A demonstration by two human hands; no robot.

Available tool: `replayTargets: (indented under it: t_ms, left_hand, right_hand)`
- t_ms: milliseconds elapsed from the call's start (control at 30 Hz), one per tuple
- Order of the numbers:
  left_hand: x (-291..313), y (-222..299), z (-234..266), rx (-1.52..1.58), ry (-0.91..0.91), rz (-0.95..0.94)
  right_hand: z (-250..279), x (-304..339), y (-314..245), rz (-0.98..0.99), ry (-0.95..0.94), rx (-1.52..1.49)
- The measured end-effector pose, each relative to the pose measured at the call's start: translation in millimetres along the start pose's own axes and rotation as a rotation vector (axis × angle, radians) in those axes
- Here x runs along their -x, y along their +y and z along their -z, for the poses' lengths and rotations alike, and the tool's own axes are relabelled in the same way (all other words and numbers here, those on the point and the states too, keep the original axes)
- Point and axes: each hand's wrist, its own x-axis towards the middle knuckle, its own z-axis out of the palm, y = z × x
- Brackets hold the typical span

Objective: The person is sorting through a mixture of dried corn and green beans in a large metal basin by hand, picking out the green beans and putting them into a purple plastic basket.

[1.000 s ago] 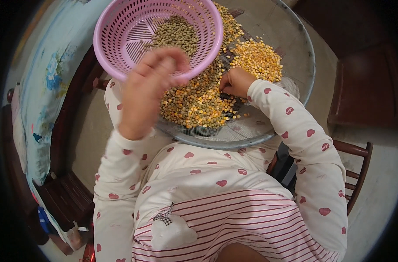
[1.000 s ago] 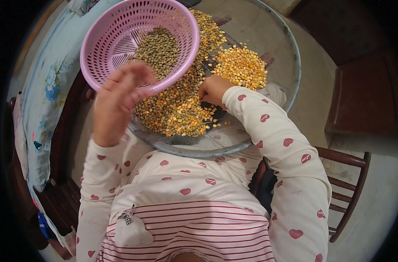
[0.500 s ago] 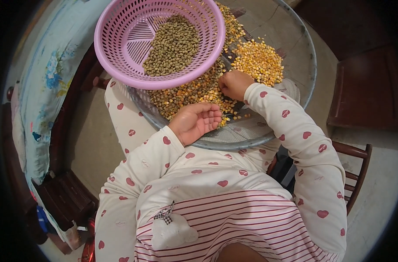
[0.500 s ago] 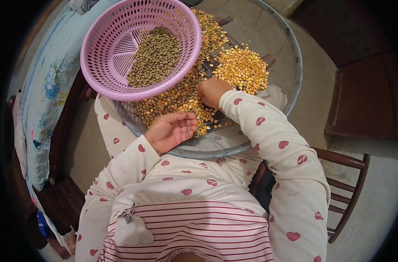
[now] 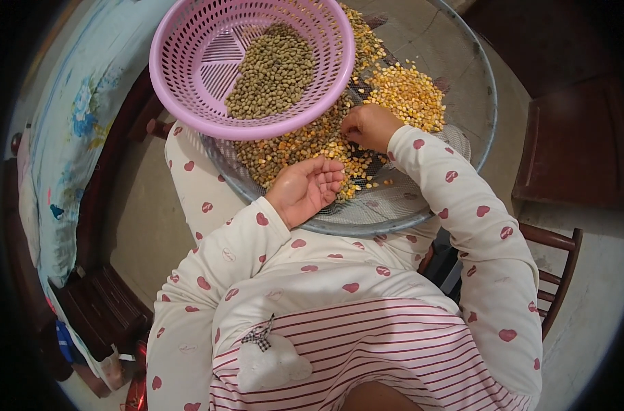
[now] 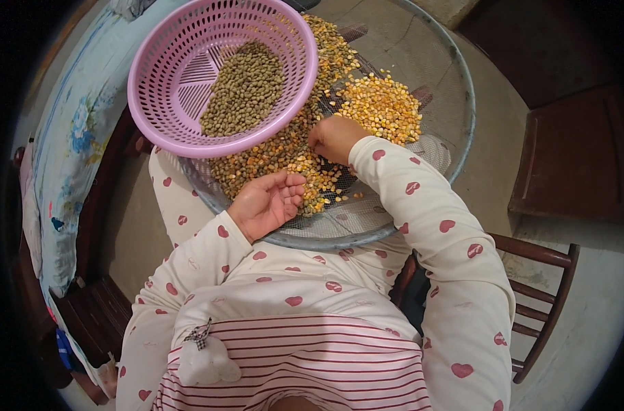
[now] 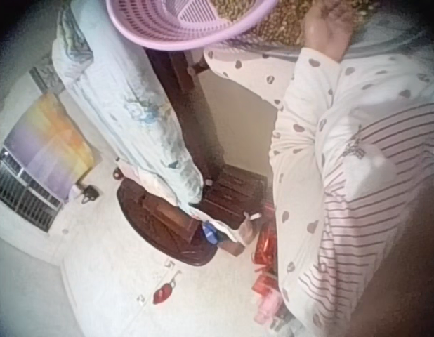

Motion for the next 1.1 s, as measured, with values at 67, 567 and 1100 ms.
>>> replayTargets:
  t_ms: [67,567,1100]
  left_hand:
    - [0,0,-1,0.003,0.022,0.002]
    - [1,0,-1,0.036,0.063,-0.078]
    - [1,-1,-3,-0.031,0.081,-0.085]
  right_hand:
    - [-4,0,-4,0.013,0.004,0.086]
    - [20,5,3,-0.132,0.003,-0.395]
    - [24,9,20,-0.022,0.129,-0.052]
